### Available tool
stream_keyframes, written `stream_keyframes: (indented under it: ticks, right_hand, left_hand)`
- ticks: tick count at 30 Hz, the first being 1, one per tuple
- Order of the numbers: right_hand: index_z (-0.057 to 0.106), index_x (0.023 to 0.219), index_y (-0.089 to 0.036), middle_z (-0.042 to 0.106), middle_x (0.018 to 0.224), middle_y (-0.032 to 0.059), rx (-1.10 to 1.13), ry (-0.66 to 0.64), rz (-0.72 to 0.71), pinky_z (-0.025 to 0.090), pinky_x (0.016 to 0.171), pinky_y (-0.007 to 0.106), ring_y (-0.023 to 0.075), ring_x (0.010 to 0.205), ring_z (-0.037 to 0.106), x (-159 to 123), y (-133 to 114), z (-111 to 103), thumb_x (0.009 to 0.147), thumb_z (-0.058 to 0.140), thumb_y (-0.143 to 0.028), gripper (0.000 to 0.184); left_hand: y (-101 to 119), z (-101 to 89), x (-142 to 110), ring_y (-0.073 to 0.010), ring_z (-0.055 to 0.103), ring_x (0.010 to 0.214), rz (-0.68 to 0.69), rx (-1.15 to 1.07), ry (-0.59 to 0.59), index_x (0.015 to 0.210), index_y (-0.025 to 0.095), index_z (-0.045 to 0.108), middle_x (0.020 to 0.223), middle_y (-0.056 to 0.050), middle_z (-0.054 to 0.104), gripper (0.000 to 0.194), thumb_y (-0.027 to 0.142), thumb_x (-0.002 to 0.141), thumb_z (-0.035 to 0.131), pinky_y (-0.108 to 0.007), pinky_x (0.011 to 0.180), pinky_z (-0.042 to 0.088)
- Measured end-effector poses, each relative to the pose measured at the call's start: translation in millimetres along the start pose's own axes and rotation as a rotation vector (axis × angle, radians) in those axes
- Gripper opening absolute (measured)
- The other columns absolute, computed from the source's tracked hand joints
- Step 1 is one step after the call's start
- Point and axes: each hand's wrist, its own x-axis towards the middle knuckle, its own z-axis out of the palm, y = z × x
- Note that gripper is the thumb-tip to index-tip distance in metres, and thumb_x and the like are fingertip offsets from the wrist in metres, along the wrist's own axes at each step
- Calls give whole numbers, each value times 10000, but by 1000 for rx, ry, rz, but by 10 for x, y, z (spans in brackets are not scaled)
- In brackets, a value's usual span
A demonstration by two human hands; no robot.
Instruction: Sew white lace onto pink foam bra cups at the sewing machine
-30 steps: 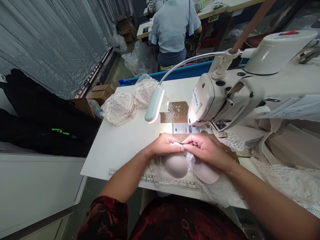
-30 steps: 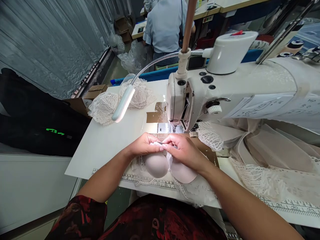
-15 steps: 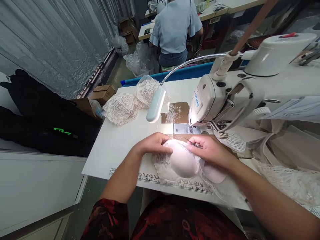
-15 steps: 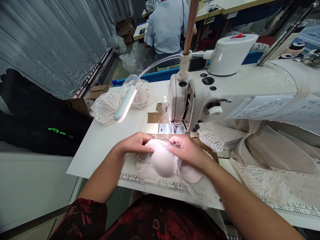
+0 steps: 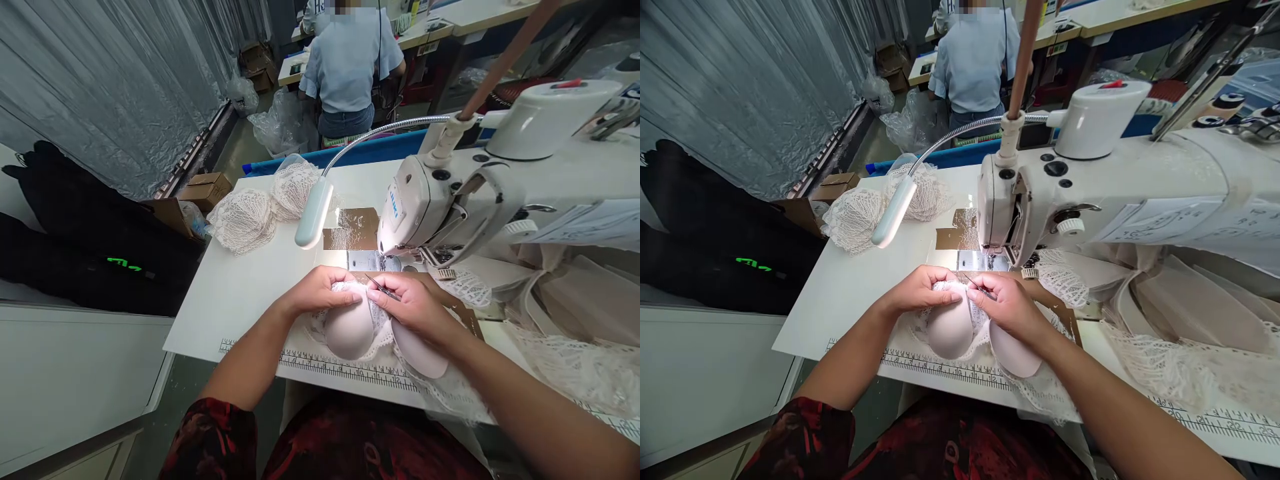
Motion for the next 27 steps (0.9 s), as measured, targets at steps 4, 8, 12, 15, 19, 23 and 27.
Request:
stream_keyframes:
  ticks: [4, 8, 12, 15, 19, 23, 27]
  right_hand:
    - [636, 859, -207, 640, 829, 25, 36, 2, 13, 455, 704, 318, 188, 771, 569, -6, -16, -1, 852, 533, -395, 215]
    - [605, 1074, -230, 665, 999, 57, 168, 19, 61, 478, 820, 349, 229, 949, 609, -13, 76, -11, 837, 571, -443, 320]
    - [526, 1165, -217, 635, 856, 45, 274, -89, 109, 489, 686, 324, 180, 756, 604, -35, 158, -81, 874, 501, -504, 409]
    - [580, 1075, -203, 623, 792, 39, 192, -103, 115, 475, 634, 310, 165, 693, 581, -41, 122, -136, 847, 533, -503, 379]
    - [618, 989, -199, 650, 796, 50, 159, -118, 87, 496, 662, 329, 184, 730, 607, -32, 48, -132, 793, 597, -462, 329]
    - [631, 963, -201, 672, 908, 72, 124, -86, 48, 516, 733, 359, 206, 832, 629, -23, 55, -73, 793, 603, -424, 282]
    - [647, 931, -211, 672, 955, 65, 112, -74, 18, 513, 758, 355, 208, 874, 633, -23, 83, -28, 809, 598, -397, 228]
  left_hand:
    - [-1, 39, 13, -115, 519, 672, -33, -57, -5, 805, 116, 649, 730, -13, 581, 297, 397, 736, 721, -230, 609, 396]
    - [24, 53, 6, -139, 561, 713, -64, -120, -6, 864, 117, 684, 773, -36, 629, 320, 401, 726, 735, -258, 664, 432]
    - [23, 51, -3, -141, 575, 696, -85, -156, 7, 849, 112, 701, 746, -44, 650, 326, 406, 717, 746, -260, 658, 441]
    - [-3, 49, -3, -140, 581, 693, -83, -211, 24, 853, 104, 707, 747, -52, 660, 328, 397, 713, 754, -261, 657, 451]
    - [-15, 58, 5, -139, 586, 706, -89, -255, 42, 846, 98, 716, 756, -60, 669, 316, 371, 696, 773, -261, 667, 458]
    - [-9, 75, 26, -135, 580, 703, -101, -257, 34, 830, 107, 729, 747, -49, 675, 314, 356, 654, 804, -261, 672, 453]
    - [-11, 86, 42, -104, 523, 618, -109, -205, 23, 774, 105, 725, 644, -11, 623, 305, 370, 647, 806, -241, 600, 415]
